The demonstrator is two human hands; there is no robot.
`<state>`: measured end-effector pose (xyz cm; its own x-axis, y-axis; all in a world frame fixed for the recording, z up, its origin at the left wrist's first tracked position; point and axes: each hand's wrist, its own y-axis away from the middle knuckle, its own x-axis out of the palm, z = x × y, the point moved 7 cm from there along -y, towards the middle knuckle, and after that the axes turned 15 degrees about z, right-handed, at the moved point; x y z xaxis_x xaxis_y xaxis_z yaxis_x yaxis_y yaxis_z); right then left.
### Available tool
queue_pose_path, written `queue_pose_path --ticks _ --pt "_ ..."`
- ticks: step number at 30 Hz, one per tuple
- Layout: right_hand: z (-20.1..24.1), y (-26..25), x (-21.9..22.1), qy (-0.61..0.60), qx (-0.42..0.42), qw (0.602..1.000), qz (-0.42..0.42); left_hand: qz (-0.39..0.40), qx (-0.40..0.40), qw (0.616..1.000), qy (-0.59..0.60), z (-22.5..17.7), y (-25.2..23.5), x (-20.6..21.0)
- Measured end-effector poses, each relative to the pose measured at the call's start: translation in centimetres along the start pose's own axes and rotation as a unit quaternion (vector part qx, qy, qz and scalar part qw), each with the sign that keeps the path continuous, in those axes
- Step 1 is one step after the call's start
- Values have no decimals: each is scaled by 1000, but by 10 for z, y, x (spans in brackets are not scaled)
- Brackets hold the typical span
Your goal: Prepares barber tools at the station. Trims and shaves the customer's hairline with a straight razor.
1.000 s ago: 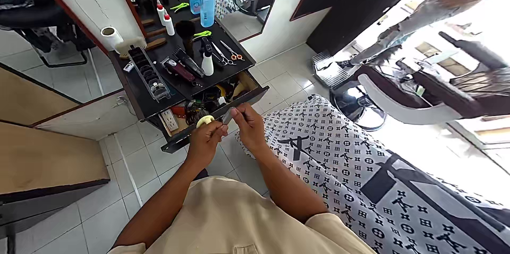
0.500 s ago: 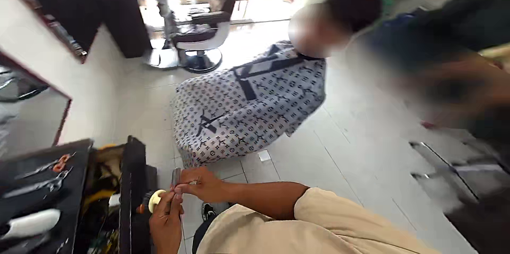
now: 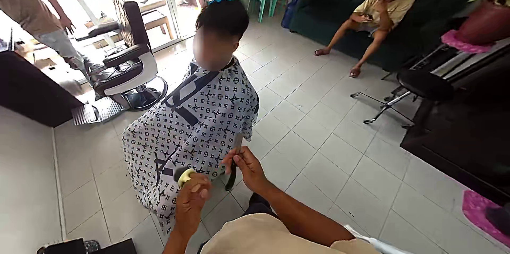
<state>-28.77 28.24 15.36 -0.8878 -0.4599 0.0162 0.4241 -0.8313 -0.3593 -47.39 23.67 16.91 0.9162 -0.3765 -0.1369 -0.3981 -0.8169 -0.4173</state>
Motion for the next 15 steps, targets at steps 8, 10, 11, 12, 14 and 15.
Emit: queue_pose_path --ticks 8,10,11,12,14,15 --pt "0 -7 -172 3 10 1000 -16 -16 -23 999 29 37 -214 49" --pt "-6 -13 -214 -39 46 997 -48 -51 -60 997 -27 52 -265 31" --pt "-11 -15 -230 -47 78 994 -52 -14 -90 994 -66 59 -289 27" --pt "-16 -18 -243 -47 110 991 -53 45 -122 986 -108 64 -312 27" --pt "-23 -26 -264 -21 136 989 -57 208 -164 951 -159 71 -357 35" --pt "-24 -31 -271 -2 127 990 -65 272 -176 932 -164 74 -375 38"
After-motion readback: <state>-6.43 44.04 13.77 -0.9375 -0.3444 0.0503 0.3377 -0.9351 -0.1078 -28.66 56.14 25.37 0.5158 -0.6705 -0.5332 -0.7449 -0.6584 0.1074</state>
